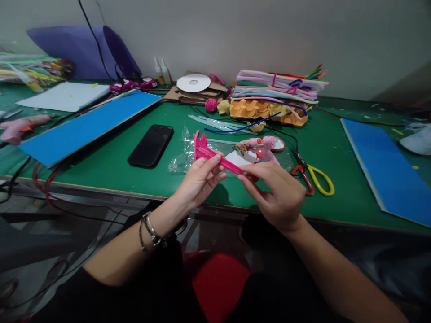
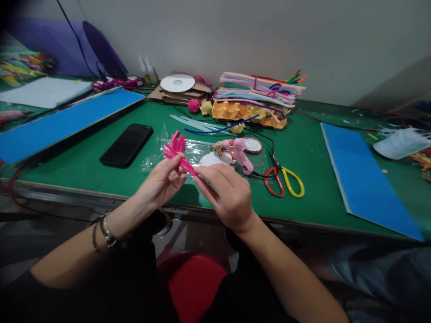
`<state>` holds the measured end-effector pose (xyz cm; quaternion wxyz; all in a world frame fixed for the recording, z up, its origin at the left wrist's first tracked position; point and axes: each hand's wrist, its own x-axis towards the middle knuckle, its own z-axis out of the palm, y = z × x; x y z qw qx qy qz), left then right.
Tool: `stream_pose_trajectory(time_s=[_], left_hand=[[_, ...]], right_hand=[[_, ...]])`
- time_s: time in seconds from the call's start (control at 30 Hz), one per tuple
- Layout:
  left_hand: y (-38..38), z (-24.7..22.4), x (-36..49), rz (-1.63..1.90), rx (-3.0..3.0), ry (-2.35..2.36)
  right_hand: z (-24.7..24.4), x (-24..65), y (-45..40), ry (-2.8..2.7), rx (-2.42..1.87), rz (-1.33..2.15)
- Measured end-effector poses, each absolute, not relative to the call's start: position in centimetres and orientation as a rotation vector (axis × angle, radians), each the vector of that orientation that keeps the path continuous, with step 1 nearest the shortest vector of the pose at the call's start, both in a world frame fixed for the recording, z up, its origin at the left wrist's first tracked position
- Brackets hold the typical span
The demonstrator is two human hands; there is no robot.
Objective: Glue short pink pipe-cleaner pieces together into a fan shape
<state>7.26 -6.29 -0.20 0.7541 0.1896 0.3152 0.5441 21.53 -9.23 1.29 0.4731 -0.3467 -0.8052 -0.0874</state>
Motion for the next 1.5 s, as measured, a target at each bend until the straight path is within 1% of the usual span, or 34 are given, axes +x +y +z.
stream_pose_trajectory(time_s=[0.23, 0.6, 0.83, 1.17, 1.5], left_hand=[[-6.39, 0.04, 7.30, 1.134, 0.400, 0.714], [-6.04, -0.54, 7.34, 1.005, 0.519, 0.620], [-6.08, -0.57, 7.38, 0.998, 0.616, 0.614], [-6.18, -0.41, 7.37, 1.035, 0.635, 0.599], [-6.39, -0.44, 7.55, 1.061, 0.651, 0.609]], right_hand=[[1.40, 21.72, -9.31, -1.945, -0.865, -0.226], [1.39, 21.69, -9.19, -1.937, -0.875, -0.232], [1.53, 21.66, -9.21, -1.938, -0.889, -0.173], [1.56, 21.51, -9.23, -1.910, -0.938, 0.006], [1.45, 21.44, -9.07, -1.930, -0.925, -0.037]])
